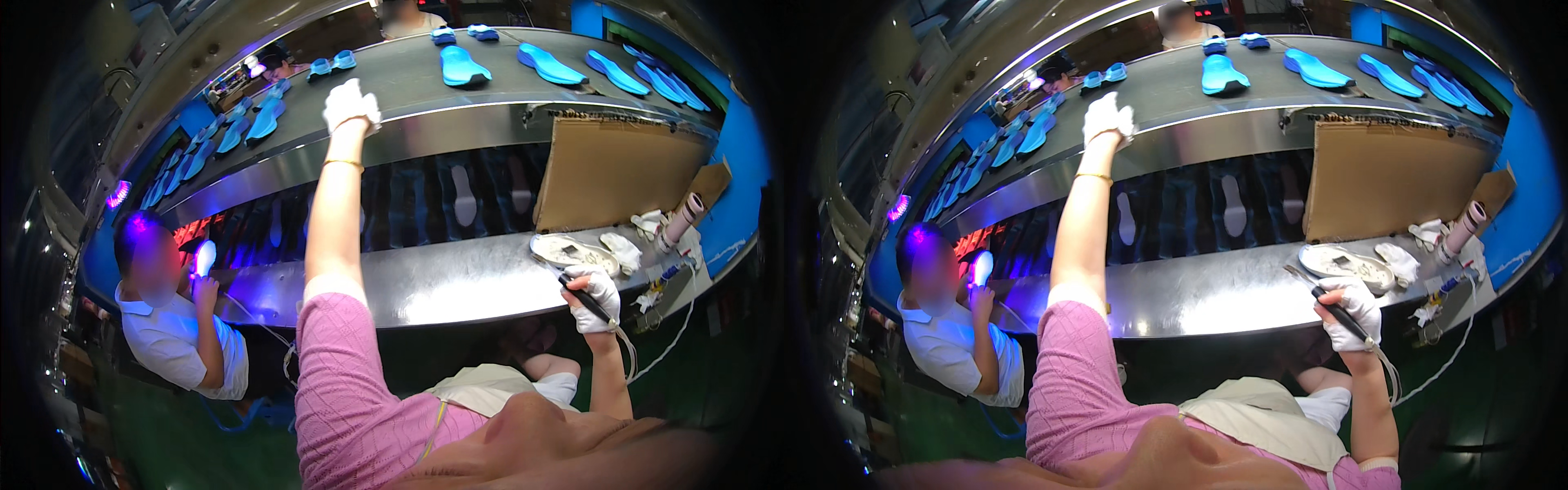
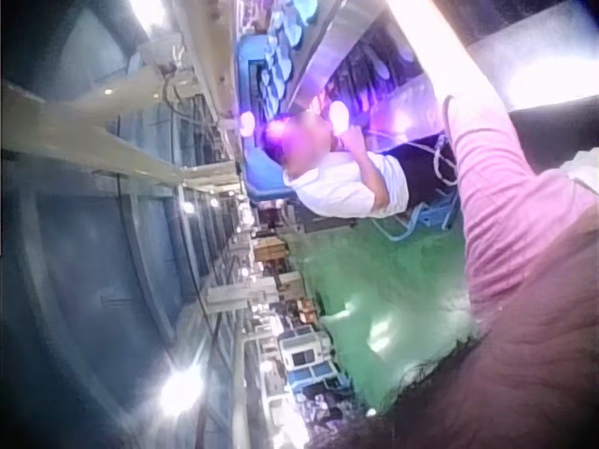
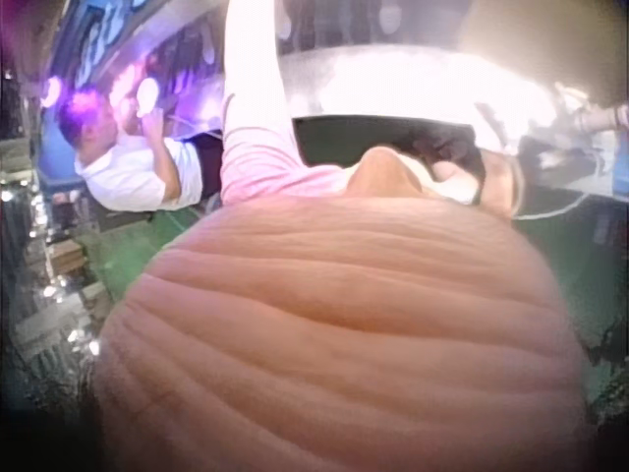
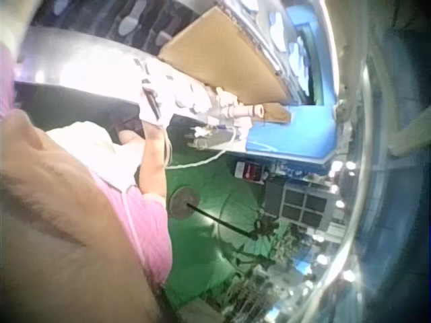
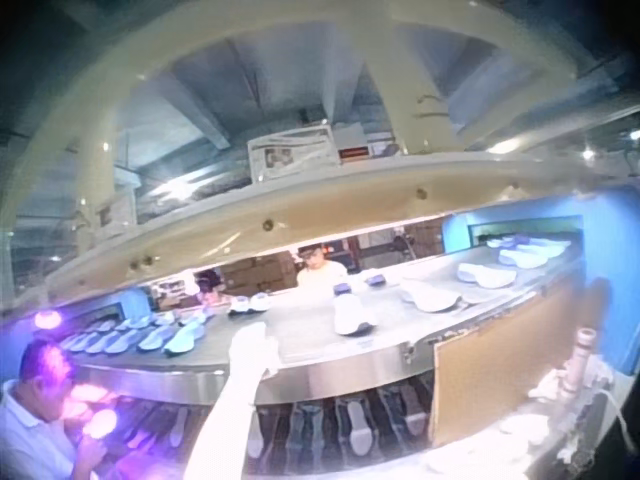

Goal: The person applies adhesive to shoe soles using a brush applicator tool and places them onto a conveyor belt.

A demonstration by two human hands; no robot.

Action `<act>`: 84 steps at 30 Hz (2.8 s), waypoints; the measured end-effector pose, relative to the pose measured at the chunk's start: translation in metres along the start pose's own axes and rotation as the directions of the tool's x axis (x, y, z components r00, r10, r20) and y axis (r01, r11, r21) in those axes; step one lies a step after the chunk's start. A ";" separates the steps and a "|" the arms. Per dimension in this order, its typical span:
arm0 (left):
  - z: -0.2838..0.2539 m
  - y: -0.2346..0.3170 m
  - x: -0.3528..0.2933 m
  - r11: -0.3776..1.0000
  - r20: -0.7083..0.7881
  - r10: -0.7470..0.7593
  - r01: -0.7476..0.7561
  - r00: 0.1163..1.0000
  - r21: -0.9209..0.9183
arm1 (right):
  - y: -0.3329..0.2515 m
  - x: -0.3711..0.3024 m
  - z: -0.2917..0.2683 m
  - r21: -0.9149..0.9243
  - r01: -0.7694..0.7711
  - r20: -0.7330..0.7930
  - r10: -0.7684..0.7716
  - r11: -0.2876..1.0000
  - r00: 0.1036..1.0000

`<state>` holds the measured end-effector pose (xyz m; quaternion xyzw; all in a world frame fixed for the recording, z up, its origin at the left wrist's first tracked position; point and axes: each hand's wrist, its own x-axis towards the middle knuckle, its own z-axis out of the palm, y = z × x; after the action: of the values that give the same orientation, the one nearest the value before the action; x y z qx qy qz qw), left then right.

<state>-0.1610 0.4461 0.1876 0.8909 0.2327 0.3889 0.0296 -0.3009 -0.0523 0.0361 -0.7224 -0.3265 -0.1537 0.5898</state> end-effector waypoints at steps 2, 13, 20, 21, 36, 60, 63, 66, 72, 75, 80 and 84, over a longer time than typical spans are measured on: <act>-0.025 -0.035 -0.002 0.935 0.042 -0.181 0.159 0.983 0.316 | 0.007 -0.001 0.001 -0.009 -0.023 0.004 0.023 1.000 1.000; -0.055 -0.182 0.027 0.770 0.008 -0.638 0.636 0.770 0.050 | 0.008 -0.009 0.012 -0.015 -0.177 0.016 0.178 0.984 0.984; -0.060 -0.168 0.010 0.830 -0.151 -0.262 0.302 0.953 0.469 | 0.000 -0.015 0.019 0.147 -0.317 0.053 0.312 0.937 0.949; -0.070 -0.162 0.001 0.861 -0.163 -0.116 0.181 0.980 0.475 | -0.001 -0.015 0.021 0.130 -0.293 0.075 0.285 0.947 0.956; -0.162 -0.013 -0.166 -0.126 -0.157 -0.037 -0.161 0.987 -0.979 | -0.010 -0.026 0.009 0.258 -0.341 0.100 0.326 0.904 0.940; -0.030 0.137 -0.417 -0.684 0.744 0.421 0.720 0.519 -0.114 | -0.001 -0.011 0.052 0.381 -0.302 0.010 0.322 0.874 0.947; -0.025 0.153 -0.424 -0.705 0.824 0.281 0.688 0.492 -0.170 | -0.003 -0.015 0.058 0.374 -0.324 -0.003 0.351 0.869 0.936; -0.018 0.159 -0.425 -0.532 0.842 0.186 0.772 0.507 -0.348 | -0.006 -0.020 0.062 0.132 -0.075 0.004 0.075 0.988 0.997; -0.016 0.140 -0.424 -0.653 0.816 0.259 0.716 0.517 -0.247 | -0.009 -0.028 0.055 0.415 -0.296 0.033 0.311 0.860 0.950; -0.016 0.138 -0.417 -0.586 0.845 0.242 0.766 0.476 -0.264 | -0.013 -0.031 0.055 0.092 -0.129 0.065 0.123 0.987 0.990; -0.026 0.128 -0.407 -0.551 0.834 0.309 0.801 0.457 -0.235 | -0.018 -0.041 0.057 0.265 -0.384 0.223 0.331 0.884 0.917; -0.029 0.120 -0.396 -0.511 0.767 0.473 0.844 0.434 -0.162 | -0.018 -0.048 0.060 0.045 0.008 0.098 -0.012 0.999 0.995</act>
<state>-0.3682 0.1622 -0.0330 0.3020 0.0414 -0.0830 0.9488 -0.3579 -0.0073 0.0056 -0.7140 -0.3621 -0.1137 0.5883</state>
